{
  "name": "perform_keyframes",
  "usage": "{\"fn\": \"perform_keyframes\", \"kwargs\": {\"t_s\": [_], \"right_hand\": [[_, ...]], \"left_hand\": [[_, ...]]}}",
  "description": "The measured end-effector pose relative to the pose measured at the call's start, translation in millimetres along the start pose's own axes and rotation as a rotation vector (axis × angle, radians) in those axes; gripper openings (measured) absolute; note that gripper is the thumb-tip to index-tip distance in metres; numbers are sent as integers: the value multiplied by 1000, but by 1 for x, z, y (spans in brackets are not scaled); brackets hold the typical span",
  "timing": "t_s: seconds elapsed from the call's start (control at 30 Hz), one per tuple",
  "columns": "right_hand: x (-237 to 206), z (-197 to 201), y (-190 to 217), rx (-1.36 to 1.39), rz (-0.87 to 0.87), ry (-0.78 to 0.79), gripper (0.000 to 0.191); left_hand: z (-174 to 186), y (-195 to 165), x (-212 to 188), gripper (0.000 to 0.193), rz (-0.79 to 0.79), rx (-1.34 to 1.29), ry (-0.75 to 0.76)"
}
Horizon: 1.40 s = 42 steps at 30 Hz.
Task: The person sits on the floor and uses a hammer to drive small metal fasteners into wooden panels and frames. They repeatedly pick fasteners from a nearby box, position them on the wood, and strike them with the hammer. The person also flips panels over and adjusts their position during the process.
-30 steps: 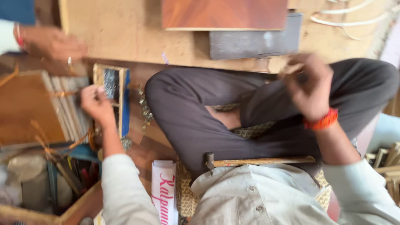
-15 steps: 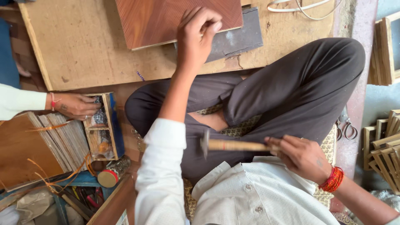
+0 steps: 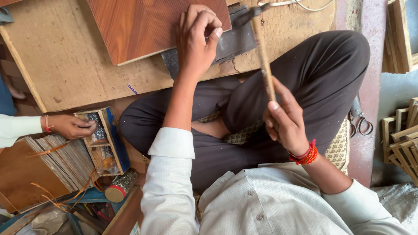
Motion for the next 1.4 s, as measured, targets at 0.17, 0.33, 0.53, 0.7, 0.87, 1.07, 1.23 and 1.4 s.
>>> {"fn": "perform_keyframes", "kwargs": {"t_s": [0.17, 0.33, 0.53, 0.7, 0.87, 1.07, 1.23, 1.4], "right_hand": [[2, 2, -6, 59, -1, 36, 64], [3, 7, -3, -88, -11, 101, 66], [2, 18, 20, -1110, 626, 140, 65], [9, 21, 22, -1437, 651, 155, 63], [9, 18, 21, -1470, 589, 187, 63], [6, 11, 25, -1266, 790, 81, 53], [5, 10, 33, -1315, 715, 106, 56], [4, 6, 40, -1219, 905, 84, 53]], "left_hand": [[0, -5, -5, 20, -6, 146, 1], [2, -4, -5, 20, -10, 141, 9], [0, 5, -3, 21, -42, 132, -20], [-1, 7, -4, 24, -17, 123, 6], [0, 6, -4, 23, -30, 151, -45], [-2, 7, -2, 26, 18, 117, -2], [0, 7, 0, 45, 6, 101, -8], [9, 8, -5, 59, -34, 16, 44]]}}
Point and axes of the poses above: each hand's wrist, its own x-axis towards the middle knuckle, its own z-axis out of the back of the hand, y = z × x, the point moved 1 cm from there along x, towards the middle knuckle, and after that the axes turned 7 degrees about z, right-handed, at the moved point
